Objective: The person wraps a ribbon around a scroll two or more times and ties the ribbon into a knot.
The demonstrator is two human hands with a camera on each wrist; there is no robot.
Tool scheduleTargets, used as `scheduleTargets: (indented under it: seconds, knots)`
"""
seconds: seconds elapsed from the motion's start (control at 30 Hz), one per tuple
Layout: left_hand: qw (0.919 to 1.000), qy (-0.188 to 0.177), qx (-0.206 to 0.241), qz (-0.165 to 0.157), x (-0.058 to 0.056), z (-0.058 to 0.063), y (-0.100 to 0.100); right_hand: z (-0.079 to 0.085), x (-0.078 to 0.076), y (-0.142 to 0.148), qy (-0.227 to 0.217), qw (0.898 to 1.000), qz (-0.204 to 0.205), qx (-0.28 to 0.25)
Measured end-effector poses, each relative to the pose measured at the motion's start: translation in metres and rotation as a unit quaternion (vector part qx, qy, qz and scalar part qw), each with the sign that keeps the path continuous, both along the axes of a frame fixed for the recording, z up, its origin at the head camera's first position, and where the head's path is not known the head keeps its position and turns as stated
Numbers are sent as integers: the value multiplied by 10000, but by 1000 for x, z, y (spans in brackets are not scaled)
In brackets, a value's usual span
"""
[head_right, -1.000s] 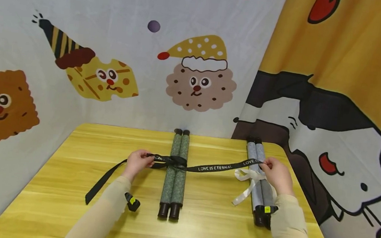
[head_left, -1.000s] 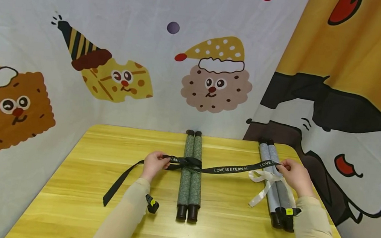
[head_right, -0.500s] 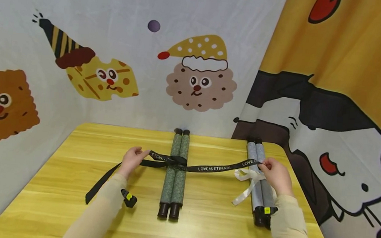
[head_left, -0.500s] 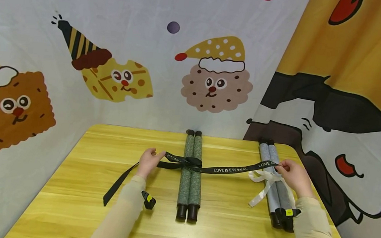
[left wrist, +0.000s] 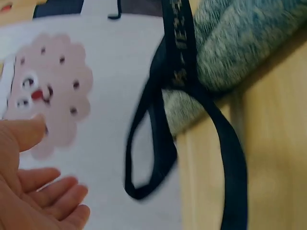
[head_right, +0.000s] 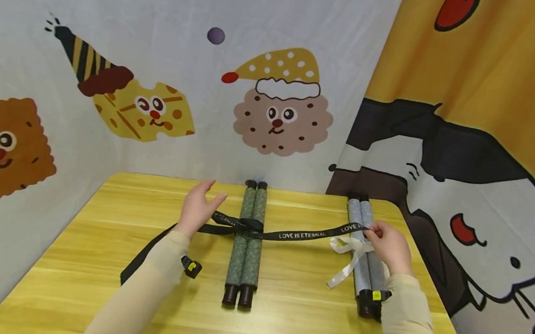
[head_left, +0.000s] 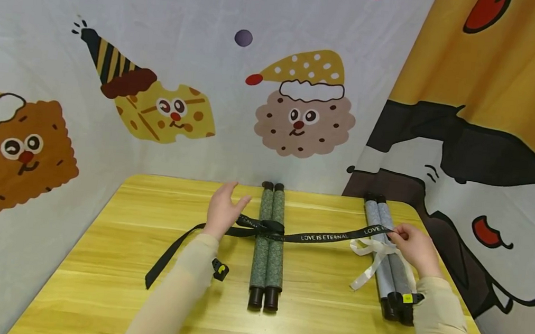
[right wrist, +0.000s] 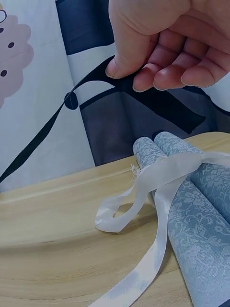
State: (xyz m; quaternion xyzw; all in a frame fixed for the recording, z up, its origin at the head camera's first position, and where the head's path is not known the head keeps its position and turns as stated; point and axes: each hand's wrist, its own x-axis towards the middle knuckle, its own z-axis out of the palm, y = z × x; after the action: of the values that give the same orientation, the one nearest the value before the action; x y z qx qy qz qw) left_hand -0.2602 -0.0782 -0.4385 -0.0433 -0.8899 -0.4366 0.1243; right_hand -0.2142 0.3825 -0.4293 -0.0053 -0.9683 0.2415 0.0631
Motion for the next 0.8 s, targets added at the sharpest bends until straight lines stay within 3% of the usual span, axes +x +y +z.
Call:
scheduleTargets:
  seconds: [0.13,0.27,0.47,0.57,0.8]
  knots:
    - [9947,108,-843,-585,1,4,23,-1,0,0,49,10000,36,-17]
    - [9825,-137,-1532,-1046,2,-3,40,-3,-1,-1,150,9999,68,-19]
    - [9661,-417,-2274,-1152,1,-24,50,-4,0,-1,40,10000,13,-83]
    - [9652,-394,-2329,-1125,-2,-35,50,-5,1,1,-3,9999,29,-121]
    - [9818,-70,-1500,-1166,-7,-55,46,-6,2,2,-41,9999,16,-90]
